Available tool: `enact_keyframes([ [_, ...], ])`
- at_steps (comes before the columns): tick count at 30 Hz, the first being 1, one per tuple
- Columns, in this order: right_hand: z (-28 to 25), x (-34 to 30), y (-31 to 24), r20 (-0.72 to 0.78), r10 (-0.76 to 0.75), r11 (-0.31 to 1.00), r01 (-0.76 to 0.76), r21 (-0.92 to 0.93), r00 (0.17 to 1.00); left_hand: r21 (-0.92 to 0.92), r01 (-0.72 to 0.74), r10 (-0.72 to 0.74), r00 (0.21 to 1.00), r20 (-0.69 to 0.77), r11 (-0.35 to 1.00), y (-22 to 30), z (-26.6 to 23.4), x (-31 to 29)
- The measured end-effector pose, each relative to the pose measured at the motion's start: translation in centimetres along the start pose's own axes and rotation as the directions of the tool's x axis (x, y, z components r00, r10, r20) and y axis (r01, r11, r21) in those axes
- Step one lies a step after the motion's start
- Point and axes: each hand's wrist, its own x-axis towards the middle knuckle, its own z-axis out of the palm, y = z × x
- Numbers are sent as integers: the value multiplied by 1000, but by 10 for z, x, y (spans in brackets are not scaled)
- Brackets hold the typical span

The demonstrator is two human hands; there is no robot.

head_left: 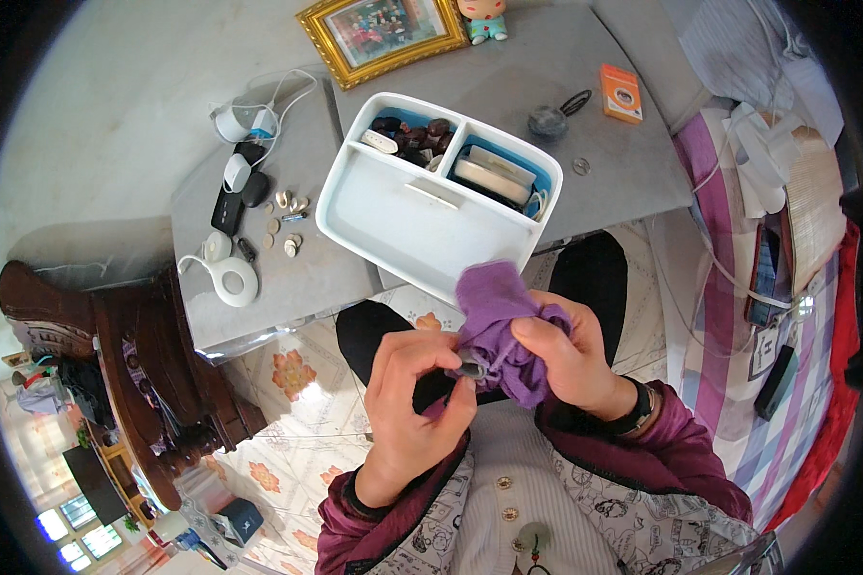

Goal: The person wipes the inside of a white compartmentalized tray with a purple cloth, removes small items like coins and beads, and wipes the tray sections. The person places the removed items on the table and continues wiping the tray.

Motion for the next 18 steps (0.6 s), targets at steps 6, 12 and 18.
enact_keyframes([
  [6, -4, 1, -5, 177, 102, 938, -154, 311, 979, -251, 180, -172, 984, 54, 951, 9, -2, 0],
  [12, -4, 1, -6, 148, 94, 940, -136, 312, 984, -219, 129, -98, 984, 148, 967, -1, -6, 1],
  [18, -10, 2, -4, 18, 44, 919, -47, 391, 999, -138, 47, -57, 996, -66, 989, -2, -5, -6],
])
